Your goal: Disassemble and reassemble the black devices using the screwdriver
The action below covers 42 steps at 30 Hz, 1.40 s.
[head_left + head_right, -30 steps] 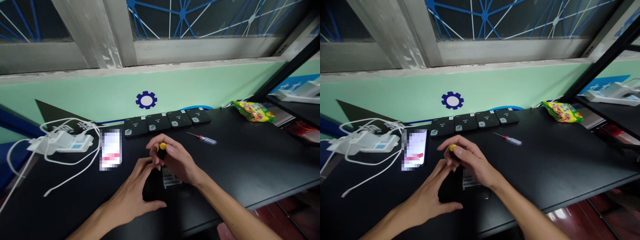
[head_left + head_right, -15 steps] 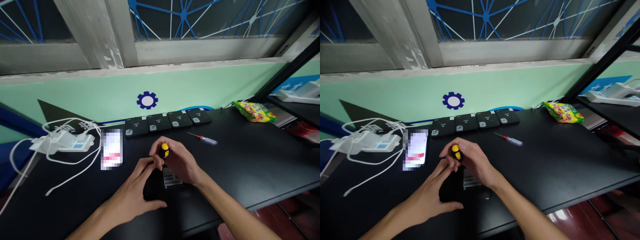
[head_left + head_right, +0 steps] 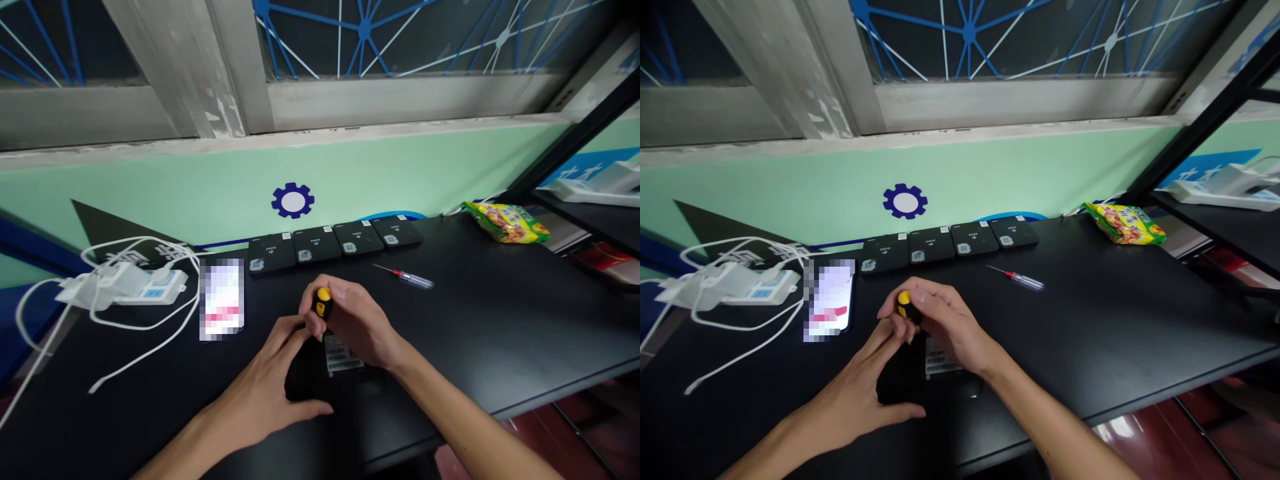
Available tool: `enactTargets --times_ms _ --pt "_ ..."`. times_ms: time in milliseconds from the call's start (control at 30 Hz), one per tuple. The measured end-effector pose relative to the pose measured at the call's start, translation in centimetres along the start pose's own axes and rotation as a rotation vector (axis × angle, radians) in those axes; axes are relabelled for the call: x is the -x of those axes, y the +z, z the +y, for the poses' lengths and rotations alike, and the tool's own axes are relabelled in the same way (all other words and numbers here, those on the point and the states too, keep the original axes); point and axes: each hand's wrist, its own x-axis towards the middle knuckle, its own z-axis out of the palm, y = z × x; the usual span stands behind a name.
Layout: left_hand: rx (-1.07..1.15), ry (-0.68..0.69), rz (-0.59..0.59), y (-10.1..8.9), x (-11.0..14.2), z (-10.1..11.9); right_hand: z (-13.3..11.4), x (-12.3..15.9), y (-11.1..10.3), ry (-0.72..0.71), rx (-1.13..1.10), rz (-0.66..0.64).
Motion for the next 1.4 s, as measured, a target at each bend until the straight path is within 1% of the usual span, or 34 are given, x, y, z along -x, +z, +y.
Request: enactTargets --times_ms 133,267,367,500,733,867,967,1133,1300,1400 --pt "-0.011 0.001 0.003 0.18 -0.09 -0.29 0.09 -0.04 0.03 0.008 -0.024 -0.005" --pt "-0.019 0.000 -0.023 -0.03 -0.27 0.12 -0.05 0.02 0.17 0.011 -0.055 -0.023" --pt "-0.022 0.002 -0.005 -0.16 -0.18 0.30 -0.15 0.08 0.16 0.019 -0.032 -0.028" --pt "-0.028 0.016 0.025 0.04 0.06 0.01 0.04 0.06 0.00 0.030 0.008 0.004" --pt "-0.033 0.005 -0.023 0.03 -0.03 -0.03 0.11 -0.01 0.18 0.012 -0.040 0.008" --pt "-0.027 0.008 -0.008 -0.09 0.00 0.12 -0.04 -0.03 0.15 -0.005 -0.042 -0.016" --pt "-0.017 0.006 0.007 -0.01 0.03 0.15 -0.07 0.00 0.06 -0.003 -0.021 -0.010" --pt "-0.034 -0.011 -0.037 -0.07 -0.09 0.36 -0.03 0.11 0.12 0.017 -0.041 0.020" --pt "-0.038 -0.017 -0.046 -0.30 -0.12 0.56 -0.14 0.03 0.21 -0.013 -0.050 -0.021" --pt "-0.052 -0.020 -0.028 -0.23 -0.01 0.45 -0.15 -0.01 0.14 -0.028 -0.032 -0.021"
